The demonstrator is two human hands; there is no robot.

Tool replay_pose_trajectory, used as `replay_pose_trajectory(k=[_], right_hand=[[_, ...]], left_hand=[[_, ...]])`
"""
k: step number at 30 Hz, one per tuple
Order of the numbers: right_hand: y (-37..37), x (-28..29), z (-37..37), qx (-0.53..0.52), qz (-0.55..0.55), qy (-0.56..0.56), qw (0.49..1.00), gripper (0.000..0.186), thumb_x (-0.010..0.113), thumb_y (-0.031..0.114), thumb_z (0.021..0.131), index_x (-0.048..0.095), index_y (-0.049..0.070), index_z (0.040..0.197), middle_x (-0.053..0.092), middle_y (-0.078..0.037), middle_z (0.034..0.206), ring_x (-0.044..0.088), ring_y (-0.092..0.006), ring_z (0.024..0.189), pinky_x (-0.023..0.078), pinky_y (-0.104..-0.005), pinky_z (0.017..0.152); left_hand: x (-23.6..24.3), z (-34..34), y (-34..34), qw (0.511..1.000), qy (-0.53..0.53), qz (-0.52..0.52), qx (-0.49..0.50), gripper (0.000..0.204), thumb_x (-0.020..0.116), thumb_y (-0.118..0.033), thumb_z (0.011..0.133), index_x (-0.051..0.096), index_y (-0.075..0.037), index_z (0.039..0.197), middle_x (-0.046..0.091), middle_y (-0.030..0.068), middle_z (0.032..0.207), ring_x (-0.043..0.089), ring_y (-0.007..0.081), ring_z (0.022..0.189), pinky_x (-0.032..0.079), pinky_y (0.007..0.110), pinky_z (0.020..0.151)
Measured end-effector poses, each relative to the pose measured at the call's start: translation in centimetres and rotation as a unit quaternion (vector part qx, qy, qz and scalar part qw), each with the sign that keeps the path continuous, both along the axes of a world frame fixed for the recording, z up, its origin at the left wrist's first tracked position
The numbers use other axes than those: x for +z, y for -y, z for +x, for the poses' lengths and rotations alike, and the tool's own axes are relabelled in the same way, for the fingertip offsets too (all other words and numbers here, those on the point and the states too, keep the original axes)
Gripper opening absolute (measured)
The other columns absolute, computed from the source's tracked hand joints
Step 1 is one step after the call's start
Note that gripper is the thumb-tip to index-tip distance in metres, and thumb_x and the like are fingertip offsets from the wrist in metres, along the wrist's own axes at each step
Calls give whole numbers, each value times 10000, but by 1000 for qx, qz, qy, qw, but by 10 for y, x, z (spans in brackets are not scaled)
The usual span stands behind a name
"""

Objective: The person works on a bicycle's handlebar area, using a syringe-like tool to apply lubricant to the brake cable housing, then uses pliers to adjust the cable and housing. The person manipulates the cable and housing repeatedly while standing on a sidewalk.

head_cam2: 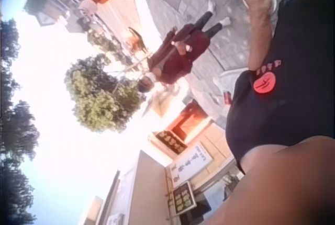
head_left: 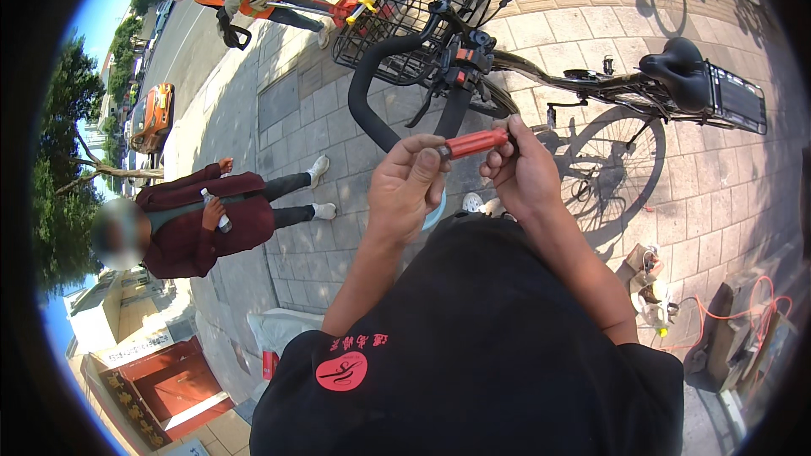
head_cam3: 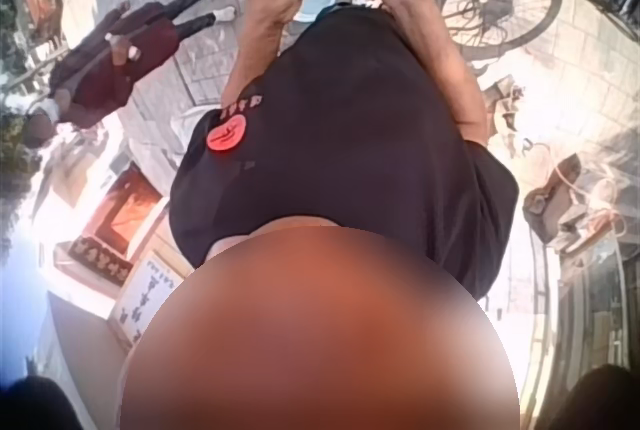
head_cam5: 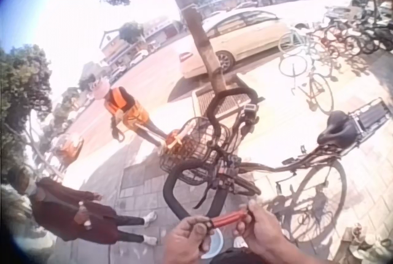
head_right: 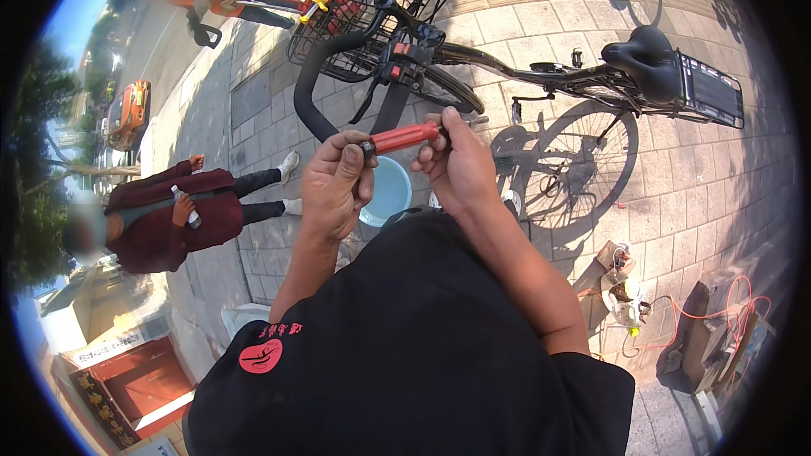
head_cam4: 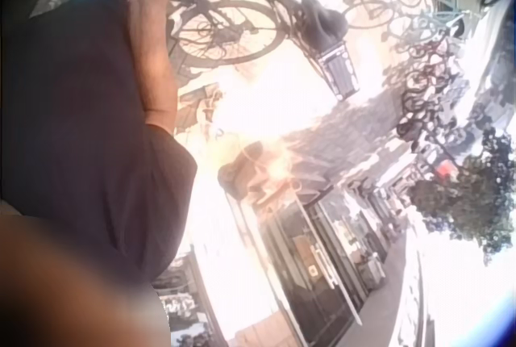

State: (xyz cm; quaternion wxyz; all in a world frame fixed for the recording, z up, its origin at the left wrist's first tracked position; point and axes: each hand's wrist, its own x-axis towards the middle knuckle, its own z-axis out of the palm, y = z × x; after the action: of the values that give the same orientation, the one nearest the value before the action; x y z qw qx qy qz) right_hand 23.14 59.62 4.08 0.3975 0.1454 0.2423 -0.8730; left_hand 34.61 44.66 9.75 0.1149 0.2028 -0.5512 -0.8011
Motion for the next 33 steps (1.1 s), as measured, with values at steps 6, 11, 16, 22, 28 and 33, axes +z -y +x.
replay_pose_trajectory(k=[6, 11, 16, 22, 28, 33], right_hand=[[1, -9, -2, -24, -6, 21, 999, 349, 483, 318, 1158, 627, 3, 1116, 558, 17, 718, 630, -152, 608, 613, -373, 608], [1, -13, -2, -30, -13, 9, 999, 354, 483, 315, 1157, 628, -5, 1114, 562, 15, 711, 628, -150, 603, 611, -371, 602], [1, -9, -1, -36, -1, -18, 999, 361, 486, 316, 1156, 632, -13, 1124, 561, 7, 714, 629, -154, 603, 610, -369, 601], [1, -6, 0, -41, 22, -31, 998, 364, 501, 315, 1153, 636, -22, 1127, 550, -6, 739, 626, -158, 597, 606, -360, 588], [0, -7, 1, -37, 36, -20, 998, 372, 514, 328, 1150, 638, -22, 1123, 528, 2, 732, 623, -158, 595, 608, -365, 585], [-1, -7, 2, -46, 11, -29, 998, 385, 502, 332, 1154, 636, -26, 1110, 525, 1, 730, 624, -162, 598, 626, -374, 613]], left_hand=[[5, -1, 0, 999, 38, -35, 3, 347, 687, -240, 1081, 653, 2, 1326, 696, 68, 946, 559, 52, 598, 390, 208, 486], [11, -2, -6, 992, 66, -109, 15, 373, 712, -213, 1061, 636, 22, 1341, 692, 75, 935, 578, 75, 571, 406, 216, 459], [11, -4, -4, 991, 84, -93, 45, 384, 745, -200, 1039, 640, 37, 1322, 714, 84, 939, 593, 86, 582, 411, 224, 464], [6, 2, -1, 978, 88, -188, 33, 338, 758, -170, 1029, 661, 44, 1272, 733, 90, 974, 642, 94, 689, 483, 224, 581], [2, 4, 2, 916, 14, -401, 19, 305, 762, -120, 1020, 679, 54, 1256, 703, 83, 1092, 659, 81, 825, 545, 236, 725], [-1, 8, -2, 944, 2, -330, 22, 328, 758, -109, 1020, 663, 51, 1290, 686, 61, 1090, 651, 80, 787, 523, 211, 671]])
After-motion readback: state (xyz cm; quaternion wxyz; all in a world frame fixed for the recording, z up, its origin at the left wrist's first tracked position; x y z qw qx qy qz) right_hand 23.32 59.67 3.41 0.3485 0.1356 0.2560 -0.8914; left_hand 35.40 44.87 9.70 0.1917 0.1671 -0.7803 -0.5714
